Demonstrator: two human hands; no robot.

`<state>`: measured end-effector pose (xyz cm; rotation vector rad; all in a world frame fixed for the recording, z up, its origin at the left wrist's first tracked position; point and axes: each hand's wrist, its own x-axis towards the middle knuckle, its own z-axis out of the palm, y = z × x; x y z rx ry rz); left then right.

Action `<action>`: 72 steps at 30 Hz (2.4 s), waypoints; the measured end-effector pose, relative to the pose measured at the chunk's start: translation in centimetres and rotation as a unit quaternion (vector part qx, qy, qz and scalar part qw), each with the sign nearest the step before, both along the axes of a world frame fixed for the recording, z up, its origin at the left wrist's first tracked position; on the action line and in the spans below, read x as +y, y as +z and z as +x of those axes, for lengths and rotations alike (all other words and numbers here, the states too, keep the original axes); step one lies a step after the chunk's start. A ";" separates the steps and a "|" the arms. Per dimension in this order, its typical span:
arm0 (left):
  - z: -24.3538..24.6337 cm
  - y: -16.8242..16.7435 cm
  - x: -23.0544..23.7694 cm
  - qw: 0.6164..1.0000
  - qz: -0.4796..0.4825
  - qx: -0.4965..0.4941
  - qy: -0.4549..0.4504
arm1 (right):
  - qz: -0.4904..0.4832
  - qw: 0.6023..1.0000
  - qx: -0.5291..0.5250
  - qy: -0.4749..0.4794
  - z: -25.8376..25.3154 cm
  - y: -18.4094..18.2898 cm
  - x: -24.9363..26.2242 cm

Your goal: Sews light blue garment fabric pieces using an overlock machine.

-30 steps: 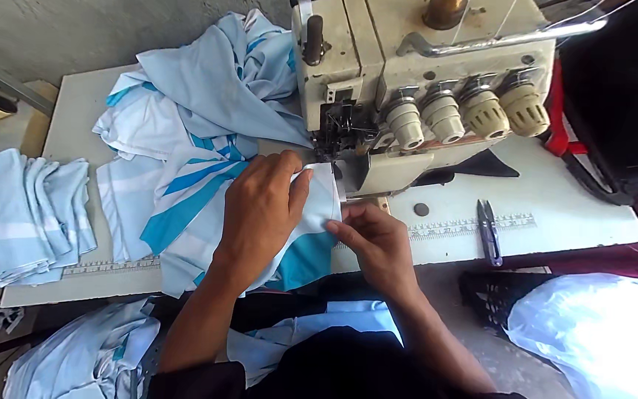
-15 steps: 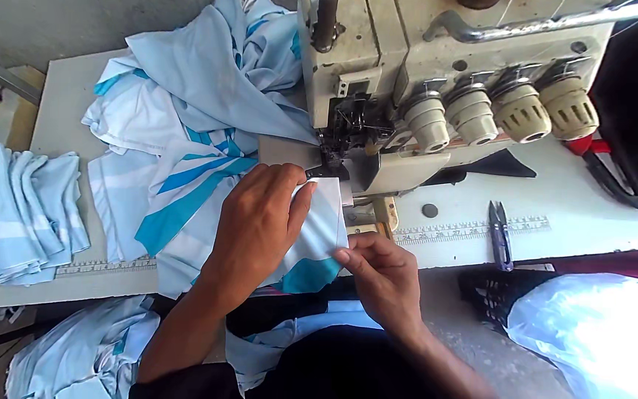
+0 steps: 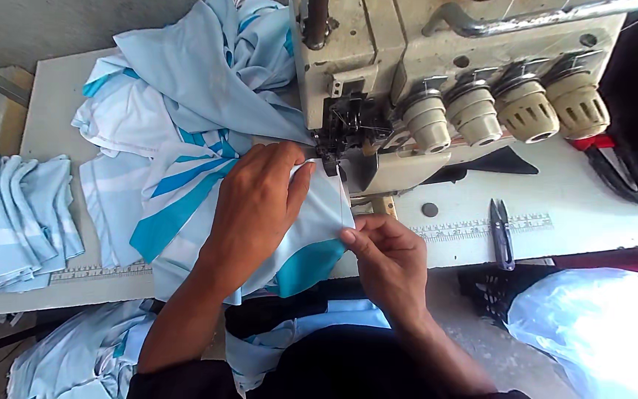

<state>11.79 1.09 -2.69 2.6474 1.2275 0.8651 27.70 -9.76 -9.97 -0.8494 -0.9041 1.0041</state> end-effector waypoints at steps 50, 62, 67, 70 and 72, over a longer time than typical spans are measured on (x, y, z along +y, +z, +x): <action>-2.6 -2.2 -2.9 0.920 -0.171 -0.348 -0.065 | 0.115 0.925 -0.340 0.125 3.6 6.3 6.4; -3.0 -2.1 -2.3 0.916 -0.186 -0.345 -0.079 | 0.146 0.896 -0.400 0.128 3.5 7.0 6.3; -2.9 -2.1 -2.2 0.922 -0.171 -0.337 -0.084 | 0.145 0.895 -0.401 0.127 3.5 7.0 6.1; -2.9 -2.2 -2.2 0.923 -0.165 -0.338 -0.084 | 0.145 0.896 -0.400 0.126 3.5 6.9 6.1; -2.9 -2.2 -2.3 0.921 -0.164 -0.342 -0.085 | 0.147 0.893 -0.411 0.114 3.3 6.9 6.0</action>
